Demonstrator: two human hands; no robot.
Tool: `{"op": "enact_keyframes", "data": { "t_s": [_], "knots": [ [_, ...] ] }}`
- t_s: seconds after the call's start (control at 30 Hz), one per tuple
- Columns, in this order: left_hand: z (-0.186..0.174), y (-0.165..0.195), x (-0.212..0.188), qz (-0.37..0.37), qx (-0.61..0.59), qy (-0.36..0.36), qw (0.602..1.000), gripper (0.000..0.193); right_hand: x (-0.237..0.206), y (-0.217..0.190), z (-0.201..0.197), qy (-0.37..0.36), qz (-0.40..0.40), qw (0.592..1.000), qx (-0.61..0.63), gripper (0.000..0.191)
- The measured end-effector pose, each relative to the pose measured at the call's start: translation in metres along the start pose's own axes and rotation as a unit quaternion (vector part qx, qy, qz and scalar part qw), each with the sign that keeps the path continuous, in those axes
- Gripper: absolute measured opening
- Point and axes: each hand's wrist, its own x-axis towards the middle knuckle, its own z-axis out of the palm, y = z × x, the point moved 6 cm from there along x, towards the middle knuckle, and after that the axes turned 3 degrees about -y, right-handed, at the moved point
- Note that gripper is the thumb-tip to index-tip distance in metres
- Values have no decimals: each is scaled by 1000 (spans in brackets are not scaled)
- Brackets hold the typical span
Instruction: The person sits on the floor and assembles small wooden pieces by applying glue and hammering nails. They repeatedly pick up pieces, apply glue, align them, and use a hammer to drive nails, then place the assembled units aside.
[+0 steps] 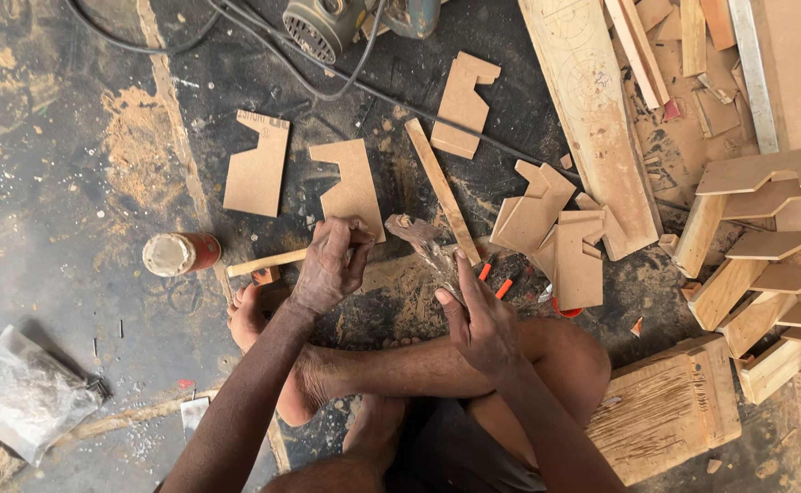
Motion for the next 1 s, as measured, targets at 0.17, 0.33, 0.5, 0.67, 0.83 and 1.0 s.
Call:
{"op": "enact_keyframes", "data": {
  "t_s": [0.17, 0.33, 0.5, 0.67, 0.83, 1.0],
  "knots": [
    [4, -4, 0, -32, -10, -16, 999, 37, -4, 19, 26, -212, 126, 967, -60, 58],
    [5, -6, -2, -38, -13, -5, 999, 34, -1, 9, 7, -70, 20, 997, -27, 54],
    [6, -10, 1, -46, -9, -10, 999, 34, -2, 15, 14, -77, 6, 997, -18, 55],
    [4, -6, 1, -47, 31, -3, 998, 35, -5, 37, 25, -194, 93, 975, -57, 58],
    [1, -5, 2, -63, 16, -3, 998, 36, 1, 20, 8, -47, -33, 998, -11, 53],
    [2, -2, 3, -60, 29, -13, 998, 39, 1, 33, 18, -179, 54, 981, -47, 57]
  ]
}}
